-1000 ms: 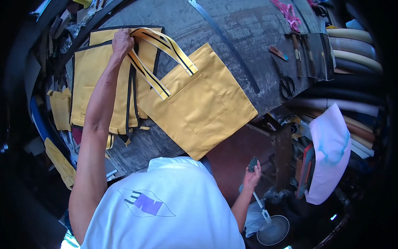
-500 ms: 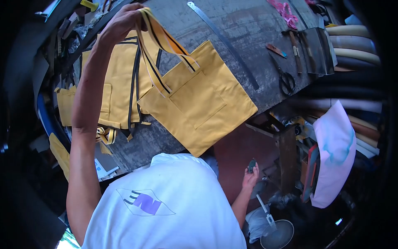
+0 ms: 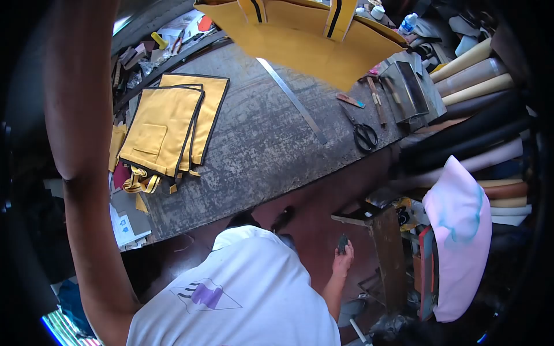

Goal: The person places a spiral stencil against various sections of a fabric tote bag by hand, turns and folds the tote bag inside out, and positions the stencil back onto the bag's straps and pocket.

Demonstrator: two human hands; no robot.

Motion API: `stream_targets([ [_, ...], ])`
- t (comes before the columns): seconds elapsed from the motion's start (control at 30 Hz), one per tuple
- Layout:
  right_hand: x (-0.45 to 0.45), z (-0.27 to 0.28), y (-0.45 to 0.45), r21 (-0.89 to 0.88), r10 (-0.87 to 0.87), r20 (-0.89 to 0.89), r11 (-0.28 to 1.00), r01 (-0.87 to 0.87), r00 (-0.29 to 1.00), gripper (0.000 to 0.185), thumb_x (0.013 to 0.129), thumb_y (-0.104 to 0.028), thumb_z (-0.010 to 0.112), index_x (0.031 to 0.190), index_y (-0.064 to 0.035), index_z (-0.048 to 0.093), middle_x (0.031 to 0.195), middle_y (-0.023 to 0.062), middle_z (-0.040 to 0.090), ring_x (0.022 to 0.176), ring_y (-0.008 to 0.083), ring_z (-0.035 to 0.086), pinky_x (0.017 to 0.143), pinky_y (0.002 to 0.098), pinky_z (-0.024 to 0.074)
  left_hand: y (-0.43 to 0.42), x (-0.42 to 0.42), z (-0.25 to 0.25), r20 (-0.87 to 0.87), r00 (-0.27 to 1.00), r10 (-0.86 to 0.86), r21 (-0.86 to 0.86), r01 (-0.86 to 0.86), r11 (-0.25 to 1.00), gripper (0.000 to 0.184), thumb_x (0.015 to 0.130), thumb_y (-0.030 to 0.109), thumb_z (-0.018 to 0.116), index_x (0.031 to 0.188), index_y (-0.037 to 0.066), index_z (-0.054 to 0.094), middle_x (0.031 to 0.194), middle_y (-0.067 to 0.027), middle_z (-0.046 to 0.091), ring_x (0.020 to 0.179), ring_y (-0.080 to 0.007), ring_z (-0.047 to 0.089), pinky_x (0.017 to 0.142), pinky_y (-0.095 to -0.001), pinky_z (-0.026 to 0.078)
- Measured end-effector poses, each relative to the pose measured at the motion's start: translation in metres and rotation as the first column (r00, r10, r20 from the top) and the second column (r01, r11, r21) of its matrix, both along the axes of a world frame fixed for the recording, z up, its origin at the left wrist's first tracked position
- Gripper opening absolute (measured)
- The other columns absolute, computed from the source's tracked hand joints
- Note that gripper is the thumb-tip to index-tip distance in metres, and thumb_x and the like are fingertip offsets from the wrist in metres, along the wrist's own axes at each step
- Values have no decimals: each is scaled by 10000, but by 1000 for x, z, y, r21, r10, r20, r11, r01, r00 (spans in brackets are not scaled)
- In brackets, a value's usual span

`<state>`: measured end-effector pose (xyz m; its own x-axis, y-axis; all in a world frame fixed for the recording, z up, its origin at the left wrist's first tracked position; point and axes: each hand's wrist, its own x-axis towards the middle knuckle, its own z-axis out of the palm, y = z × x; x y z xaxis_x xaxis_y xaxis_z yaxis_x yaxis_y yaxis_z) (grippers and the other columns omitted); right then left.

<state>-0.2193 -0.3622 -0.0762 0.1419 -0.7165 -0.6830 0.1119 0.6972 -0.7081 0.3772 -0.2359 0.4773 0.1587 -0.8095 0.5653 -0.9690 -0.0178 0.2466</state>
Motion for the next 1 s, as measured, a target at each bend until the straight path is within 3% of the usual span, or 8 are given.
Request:
stream_targets([
  [0.27, -58, -50, -11, 108, 12, -63, 994, -5, 998, 357, 944, -145, 575, 1298, -144, 626, 1153, 65, 630, 956, 199, 585, 809, 358, 485, 133, -111, -81, -9, 995, 96, 235, -92, 968, 383, 613, 5, 787, 965, 64, 646, 897, -76, 611, 873, -282, 608, 824, -354, 478],
  [0.4, -78, -50, -11, 110, 46, -128, 993, -32, 991, 365, 925, -149, 592, 1286, -126, 635, 1132, 69, 631, 960, 217, 581, 818, 366, 486, 210, -122, -266, -71, 923, 377, 730, -209, 650, 319, 644, 53, 776, 926, 82, 630, 914, -85, 587, 1055, -282, 554, 1023, -439, 377],
  [0.47, -82, -48, -9, 134, 70, -144, 990, -50, 987, 376, 917, -140, 595, 1291, -121, 632, 1112, 76, 634, 923, 219, 590, 794, 358, 500, 255, -143, -386, -3, 933, 360, 724, -247, 644, 263, 707, 100, 759, 947, 92, 651, 949, -83, 586, 1131, -277, 554, 1153, -513, 266],
  [0.53, -75, -42, -14, 154, 64, -174, 987, -36, 983, 378, 919, -138, 593, 1294, -121, 630, 1099, 80, 633, 901, 218, 594, 778, 352, 507, 266, -167, -444, -147, 888, 435, 781, -166, 602, 277, 745, 108, 753, 1012, 90, 681, 980, -96, 600, 1136, -284, 559, 1151, -542, 292],
  [0.67, -58, -32, -26, 138, 82, -182, 989, -57, 980, 377, 924, -136, 587, 1299, -120, 625, 1083, 84, 630, 888, 213, 598, 766, 346, 512, 239, -174, -435, -382, 728, 569, 556, -310, 771, 190, 842, 83, 702, 1029, 58, 672, 989, -112, 617, 1056, -311, 590, 1070, -499, 380],
  [0.8, -23, -11, -36, 86, 120, -178, 991, -106, 977, 369, 928, -136, 584, 1295, -123, 624, 1084, 80, 630, 896, 210, 599, 765, 348, 512, 210, -113, -452, -444, 539, 716, 357, -626, 693, 142, 887, 63, 654, 1025, 30, 653, 985, -130, 629, 1009, -332, 615, 897, -420, 488],
  [0.93, 12, 5, -47, 30, 131, -172, 991, -128, 976, 371, 930, -140, 583, 1299, -118, 616, 1089, 74, 630, 905, 206, 598, 777, 344, 508, 164, -18, -472, -462, 608, 645, 129, -674, 728, 152, 914, 76, 619, 1047, 29, 676, 1037, -170, 663, 1010, -365, 641, 860, -424, 522],
  [1.0, 28, 22, -46, -22, 152, -127, 988, -155, 980, 373, 931, -139, 582, 1302, -113, 612, 1091, 71, 631, 903, 203, 597, 786, 339, 505, 138, 27, -508, -678, 430, 597, 203, -670, 714, 202, 898, 78, 609, 1068, -5, 682, 1004, -187, 699, 949, -348, 676, 833, -413, 535],
])
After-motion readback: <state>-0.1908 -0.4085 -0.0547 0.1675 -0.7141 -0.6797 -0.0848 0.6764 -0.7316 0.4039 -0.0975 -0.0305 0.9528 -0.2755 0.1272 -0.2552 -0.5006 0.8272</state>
